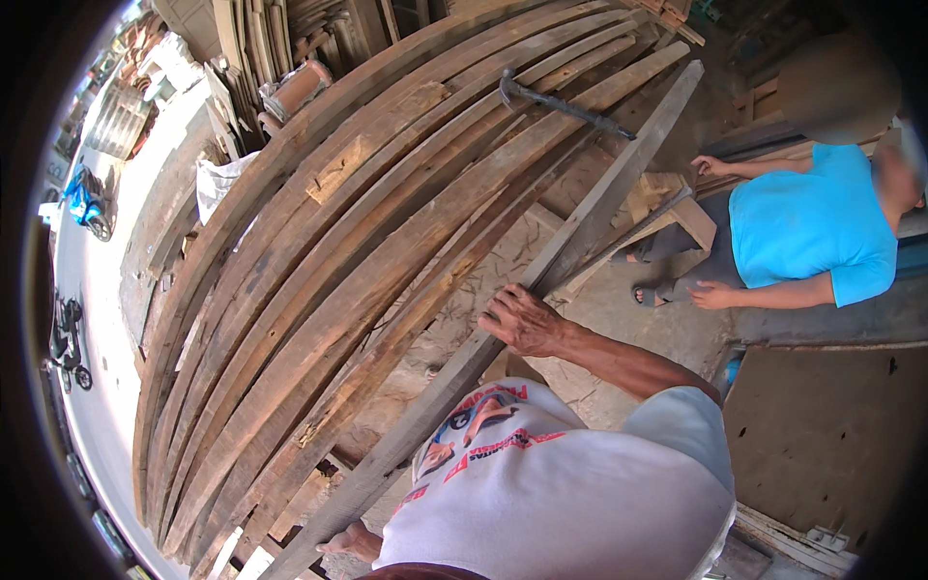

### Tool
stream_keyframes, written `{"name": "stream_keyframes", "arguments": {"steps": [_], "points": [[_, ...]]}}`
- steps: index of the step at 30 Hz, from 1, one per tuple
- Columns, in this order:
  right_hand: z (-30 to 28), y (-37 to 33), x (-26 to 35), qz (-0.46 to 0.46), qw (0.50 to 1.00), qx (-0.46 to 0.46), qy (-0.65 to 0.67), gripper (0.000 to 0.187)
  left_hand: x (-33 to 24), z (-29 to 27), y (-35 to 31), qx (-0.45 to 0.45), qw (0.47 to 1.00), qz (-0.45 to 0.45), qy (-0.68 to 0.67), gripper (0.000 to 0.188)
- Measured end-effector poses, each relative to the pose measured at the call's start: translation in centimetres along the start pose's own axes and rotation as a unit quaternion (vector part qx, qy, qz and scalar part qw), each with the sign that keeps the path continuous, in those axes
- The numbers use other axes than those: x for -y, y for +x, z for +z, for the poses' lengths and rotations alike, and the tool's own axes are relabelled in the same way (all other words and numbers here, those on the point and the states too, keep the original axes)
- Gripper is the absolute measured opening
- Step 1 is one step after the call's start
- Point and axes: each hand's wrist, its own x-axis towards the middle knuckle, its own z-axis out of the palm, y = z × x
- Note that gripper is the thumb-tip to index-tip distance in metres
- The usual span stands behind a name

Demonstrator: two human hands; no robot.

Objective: The person uses a metal bar and a hammer to pry apart and remove nails from a stack of wooden planks. They repeatedly lift planks, insert the bar to separate them, and hammer to loosen fasteners, working through the pile one piece at a time.

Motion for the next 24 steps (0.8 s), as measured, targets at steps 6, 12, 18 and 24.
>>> {"name": "stream_keyframes", "arguments": {"steps": [6,12,18,24], "points": [[-2.5,1.4,0.0,0.006,1.000,0.006,-0.016,0.041,-1.1,3.9,-0.5,-0.004,1.000,0.008,-0.007,0.086],[-2.9,0.8,-1.2,0.019,1.000,0.010,-0.012,0.040,-1.4,7.0,-1.9,0.012,1.000,0.019,-0.014,0.083],[-4.0,0.6,-2.9,0.031,0.999,-0.009,-0.019,0.033,-1.9,9.7,-5.2,0.025,0.999,0.043,-0.011,0.080],[-8.8,3.3,-3.1,0.024,0.999,-0.030,0.018,0.065,-4.5,12.3,-7.3,0.106,0.994,0.037,-0.013,0.070]]}}
